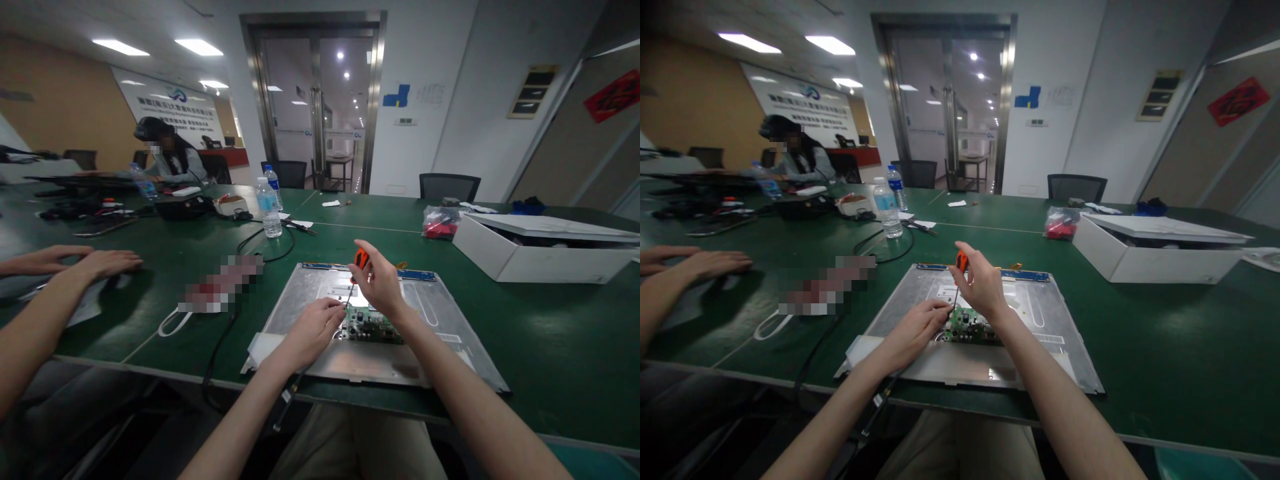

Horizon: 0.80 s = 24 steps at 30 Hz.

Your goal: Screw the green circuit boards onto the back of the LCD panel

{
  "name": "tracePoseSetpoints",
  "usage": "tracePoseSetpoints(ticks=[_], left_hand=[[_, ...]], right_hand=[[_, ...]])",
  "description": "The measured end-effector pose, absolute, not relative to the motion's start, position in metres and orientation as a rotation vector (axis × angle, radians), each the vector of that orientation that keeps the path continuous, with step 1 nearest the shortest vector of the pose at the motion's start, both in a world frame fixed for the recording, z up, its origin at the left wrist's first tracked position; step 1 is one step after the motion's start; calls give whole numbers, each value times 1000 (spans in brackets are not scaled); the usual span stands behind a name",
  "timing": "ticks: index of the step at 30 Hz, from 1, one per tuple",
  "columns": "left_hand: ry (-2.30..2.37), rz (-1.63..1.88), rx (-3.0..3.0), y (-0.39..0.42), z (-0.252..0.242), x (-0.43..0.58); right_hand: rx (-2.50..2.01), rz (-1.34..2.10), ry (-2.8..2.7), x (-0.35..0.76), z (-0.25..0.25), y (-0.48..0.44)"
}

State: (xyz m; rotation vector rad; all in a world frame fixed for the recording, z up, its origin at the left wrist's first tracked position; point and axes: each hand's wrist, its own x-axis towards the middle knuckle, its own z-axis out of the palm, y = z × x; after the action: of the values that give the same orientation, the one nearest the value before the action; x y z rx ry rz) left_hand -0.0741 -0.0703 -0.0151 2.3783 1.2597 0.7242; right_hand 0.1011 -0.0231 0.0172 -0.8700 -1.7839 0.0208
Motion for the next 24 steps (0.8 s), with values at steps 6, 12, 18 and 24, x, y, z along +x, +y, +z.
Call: tracePoseSetpoints(ticks=[6,12,18,24], left_hand=[[1263,699,2389,-70,-14,-74],[1265,715,2397,-70,-13,-74],[1268,709,2403,-71,-13,-73],[1272,720,2407,-70,-14,-73]], right_hand=[[-870,85,-1803,100,15,-22],[-911,55,-1745,98,12,-19],[-871,20,-1814,98,16,-20],[-888,40,-1846,97,11,-20]])
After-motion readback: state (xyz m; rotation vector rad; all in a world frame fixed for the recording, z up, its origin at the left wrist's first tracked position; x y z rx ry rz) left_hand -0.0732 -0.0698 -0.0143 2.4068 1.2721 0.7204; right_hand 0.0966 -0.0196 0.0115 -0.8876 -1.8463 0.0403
